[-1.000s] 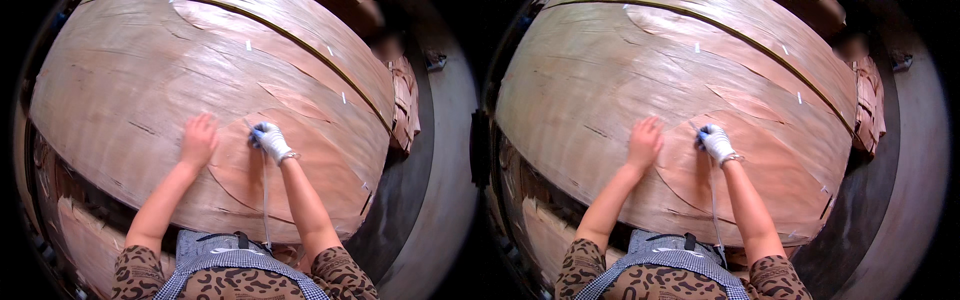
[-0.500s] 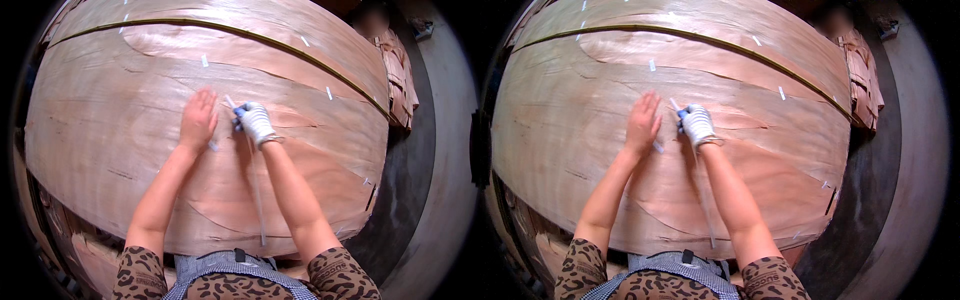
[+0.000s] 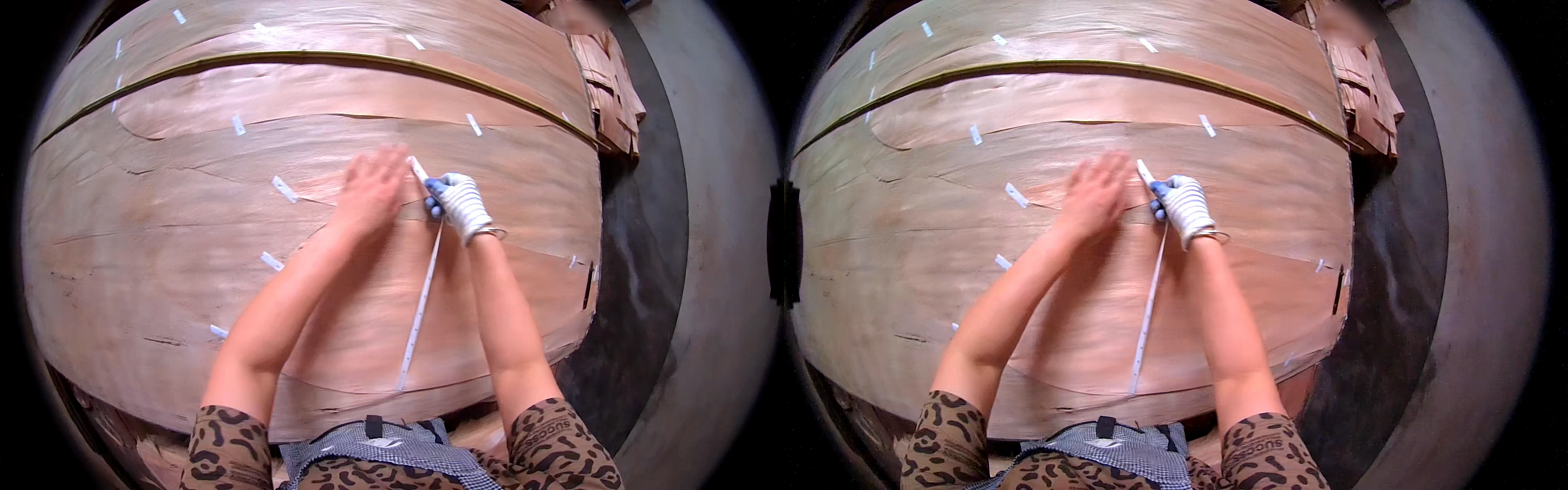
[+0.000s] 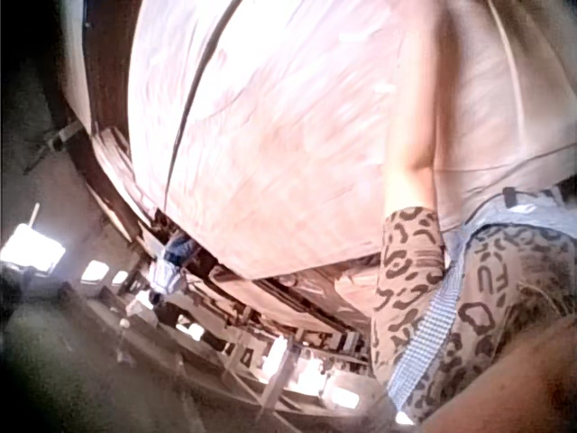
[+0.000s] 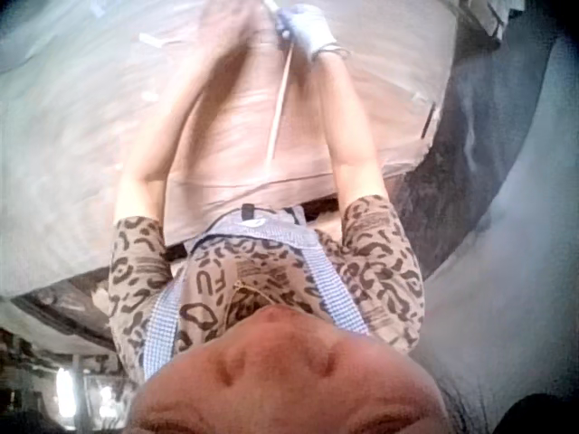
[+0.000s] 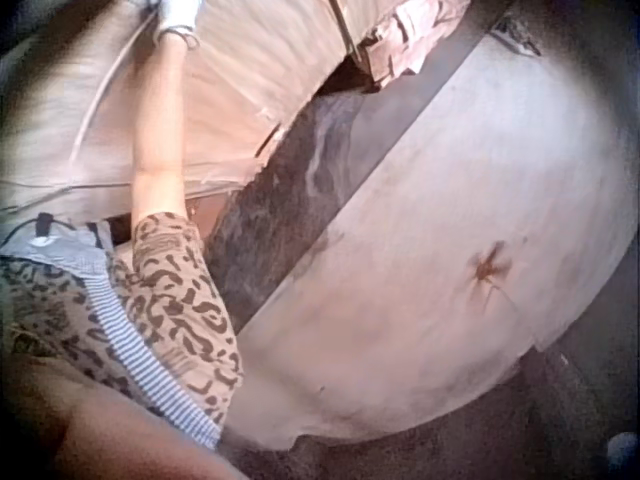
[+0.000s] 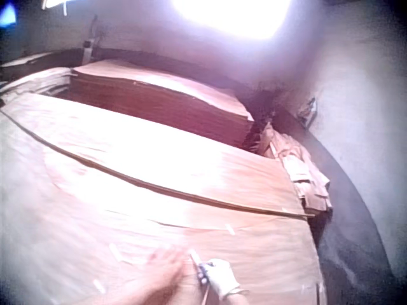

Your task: The person cuts sheets of wood veneer using a utility knife, measures the material with a tape measure, and applies small pieces of adhesive tape to the wood surfaces while moving between different worktables.

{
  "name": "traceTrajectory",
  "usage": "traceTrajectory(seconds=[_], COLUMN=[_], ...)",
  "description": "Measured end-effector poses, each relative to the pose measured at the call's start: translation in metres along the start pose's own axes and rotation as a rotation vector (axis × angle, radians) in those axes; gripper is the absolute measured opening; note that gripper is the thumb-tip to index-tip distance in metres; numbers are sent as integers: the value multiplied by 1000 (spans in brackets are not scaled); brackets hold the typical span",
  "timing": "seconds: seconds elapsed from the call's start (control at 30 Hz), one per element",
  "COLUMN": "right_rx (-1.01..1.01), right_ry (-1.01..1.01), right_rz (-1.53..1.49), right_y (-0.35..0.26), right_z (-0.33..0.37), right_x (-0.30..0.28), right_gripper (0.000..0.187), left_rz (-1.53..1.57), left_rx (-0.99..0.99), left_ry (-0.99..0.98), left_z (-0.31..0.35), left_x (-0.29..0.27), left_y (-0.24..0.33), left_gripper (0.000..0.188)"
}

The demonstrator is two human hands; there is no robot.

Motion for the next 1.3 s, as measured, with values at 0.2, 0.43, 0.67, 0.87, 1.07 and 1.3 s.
traceTrajectory(seconds=[0.2, 0.43, 0.67, 0.87, 1.07, 1.3], right_rx=[96, -103, 18, 91, -464, -92], right_ry=[145, 114, -52, -171, 166, 183], right_rz=[719, 752, -192, -205, 711, -191], right_y=[30, 47, 46, 31, 39, 73], right_z=[5, 27, 54, 61, 64, 165], right_x=[-35, -44, -25, 65, 66, -130], right_gripper=[48, 30, 14, 22, 27, 14], left_rz=[22, 172, 212, 165, 17, 135], left_rx=[115, 257, 0, -126, 156, -83], left_ry=[-111, -78, 50, 80, -227, -213], left_z=[-13, 7, 21, 73, 81, 88], left_x=[34, 40, 15, -21, -17, -39], left_y=[23, 71, 28, -6, 11, -27], left_gripper=[42, 43, 38, 43, 50, 43])
Point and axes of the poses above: each hand's wrist, its own z-axis away from the middle knuckle, its own x-axis out of the palm, y = z × x, the point moved 4 cm from there along -z, towards the middle knuckle, and after that the axes turned 1 degree about -z, right-handed, at the moved point
